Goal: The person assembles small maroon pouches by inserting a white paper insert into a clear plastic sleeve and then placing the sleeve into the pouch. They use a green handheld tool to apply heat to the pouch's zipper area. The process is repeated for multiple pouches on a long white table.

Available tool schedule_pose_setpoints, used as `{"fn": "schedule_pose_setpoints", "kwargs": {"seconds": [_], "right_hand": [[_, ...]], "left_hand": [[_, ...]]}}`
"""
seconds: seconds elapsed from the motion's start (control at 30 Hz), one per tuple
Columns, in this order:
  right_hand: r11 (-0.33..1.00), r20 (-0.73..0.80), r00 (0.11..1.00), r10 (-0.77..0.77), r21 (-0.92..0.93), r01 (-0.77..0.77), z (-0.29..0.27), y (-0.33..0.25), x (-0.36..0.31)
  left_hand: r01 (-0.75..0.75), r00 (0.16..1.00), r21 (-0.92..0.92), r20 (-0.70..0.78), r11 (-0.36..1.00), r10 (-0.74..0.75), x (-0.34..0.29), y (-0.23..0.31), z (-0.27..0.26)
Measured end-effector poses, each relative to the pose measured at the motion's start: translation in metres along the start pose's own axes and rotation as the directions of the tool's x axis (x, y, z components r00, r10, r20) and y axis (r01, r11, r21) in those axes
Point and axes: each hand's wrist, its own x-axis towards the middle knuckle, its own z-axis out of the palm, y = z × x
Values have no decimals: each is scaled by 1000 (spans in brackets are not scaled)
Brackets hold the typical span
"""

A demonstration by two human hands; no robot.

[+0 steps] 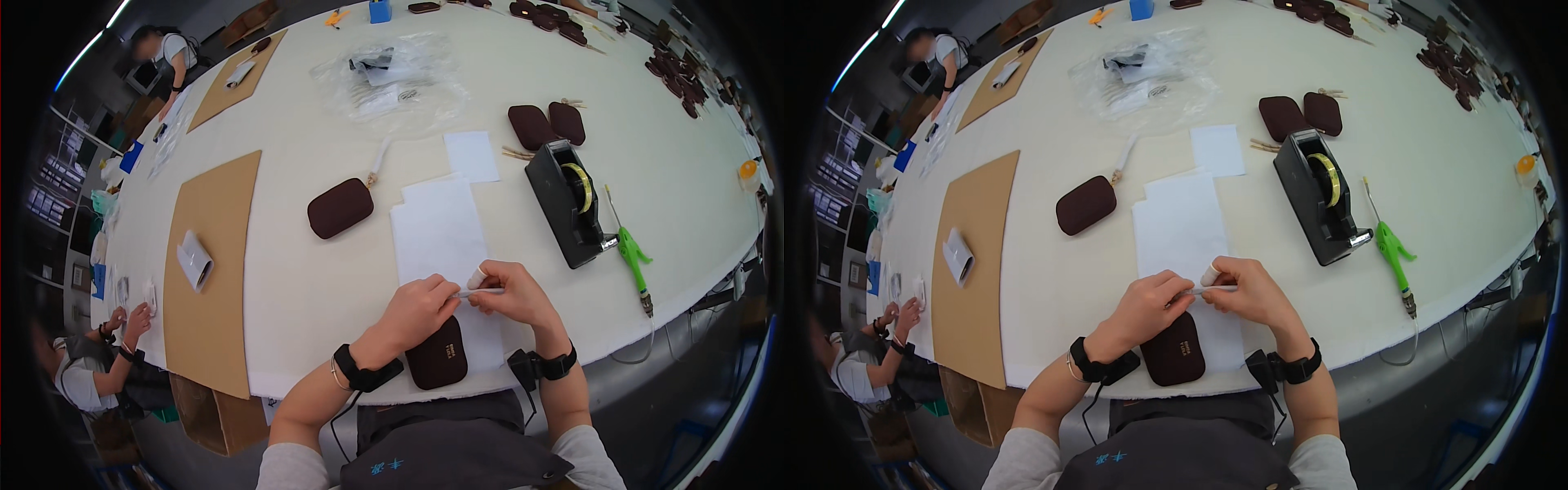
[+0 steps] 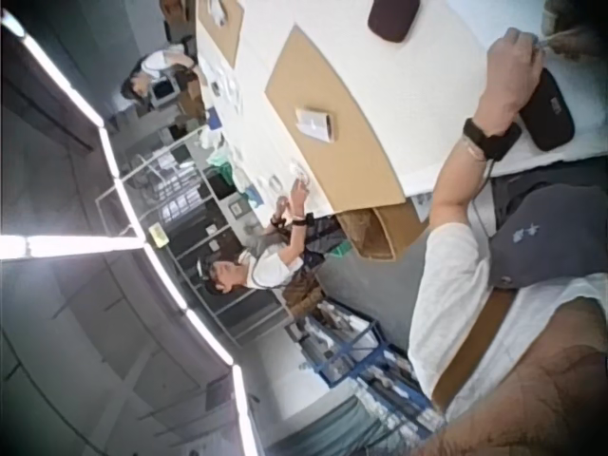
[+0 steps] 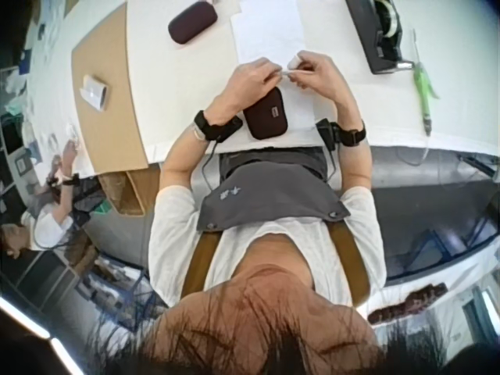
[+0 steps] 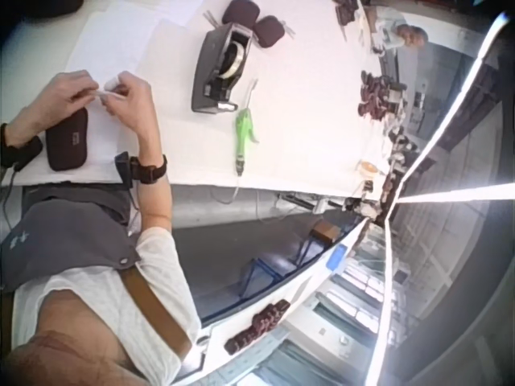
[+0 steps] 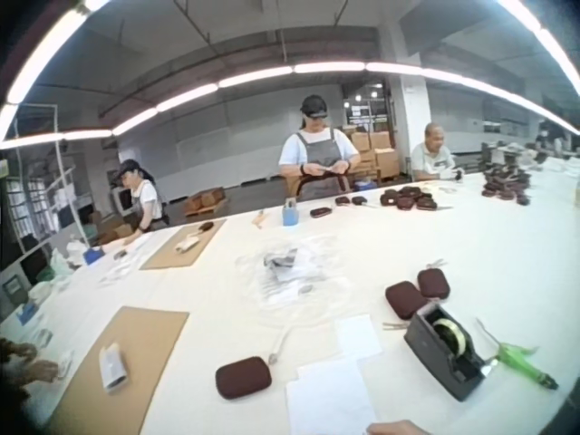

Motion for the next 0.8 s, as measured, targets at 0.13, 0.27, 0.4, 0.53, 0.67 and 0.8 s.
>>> {"fn": "schedule_pose_setpoints", "kwargs": {"seconds": [0.13,0.27,0.4,0.53,0.67,0.8], "right_hand": [[929,-40,978,-205,-324,181,2,-5,-5],[859,28,949,-314,-418,296,0,-3,-7],[632,103,884,-457,-661,404,3,-3,-12],[350,182,772,-609,-812,467,9,3,-11],[258,253,772,-583,-843,472,7,7,-4],[279,235,794,-560,-849,448,1,7,-3]], "left_hand": [[-50,999,143,19,988,48,1,2,3],[64,997,-119,53,991,-58,2,-2,3],[382,910,-383,316,841,-269,8,3,-11],[620,759,-448,550,644,-349,9,-5,-17],[231,961,-140,186,963,-203,5,0,-9],[54,982,127,176,990,-76,7,1,-2]]}}
